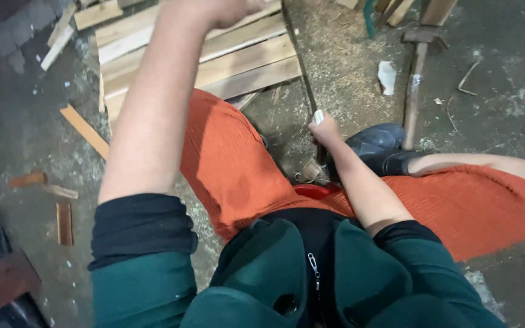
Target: Sanding a wooden plank by hand using sandpaper and a sanding block to smooth the surface.
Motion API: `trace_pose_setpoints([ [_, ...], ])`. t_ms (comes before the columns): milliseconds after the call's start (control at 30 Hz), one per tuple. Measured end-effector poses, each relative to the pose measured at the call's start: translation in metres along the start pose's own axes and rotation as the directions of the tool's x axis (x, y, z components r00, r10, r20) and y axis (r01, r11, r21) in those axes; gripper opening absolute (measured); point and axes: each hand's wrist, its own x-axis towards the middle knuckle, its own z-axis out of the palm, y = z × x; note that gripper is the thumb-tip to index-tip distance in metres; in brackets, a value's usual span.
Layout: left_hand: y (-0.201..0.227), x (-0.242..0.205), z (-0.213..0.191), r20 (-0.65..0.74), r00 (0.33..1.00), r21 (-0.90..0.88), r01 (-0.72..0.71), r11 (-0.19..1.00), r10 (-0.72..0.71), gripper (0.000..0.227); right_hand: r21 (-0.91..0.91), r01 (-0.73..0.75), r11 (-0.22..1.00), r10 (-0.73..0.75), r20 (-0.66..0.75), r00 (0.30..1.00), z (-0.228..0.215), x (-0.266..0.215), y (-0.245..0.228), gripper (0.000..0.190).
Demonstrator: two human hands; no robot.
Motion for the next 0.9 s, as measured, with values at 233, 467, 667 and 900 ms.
trace_pose_setpoints([
  [233,0.034,0.007,0.042,0.060,0.988,-0.223,-0.125,0.967,0.141,0.038,-0.160,0.049,0.986,-0.057,-0.044,0.997,-0.004,-0.018,-0.017,0.047],
  [467,-0.022,0.073,0.158,-0.029,0.984,-0.178,-0.177,0.968,0.175,0.034,-0.073,0.061,0.995,-0.064,-0.043,0.997,0.000,-0.021,-0.013,0.041],
  [667,-0.022,0.056,0.264,0.220,0.964,-0.001,0.152,0.988,-0.148,0.044,-0.006,0.007,1.000,-0.008,-0.065,0.998,-0.004,-0.051,-0.046,0.052],
  [900,-0.018,0.080,0.360,0.067,0.995,0.137,0.062,0.989,-0.072,0.069,-0.082,-0.051,0.995,0.049,-0.030,0.998,-0.005,-0.063,-0.083,0.049],
])
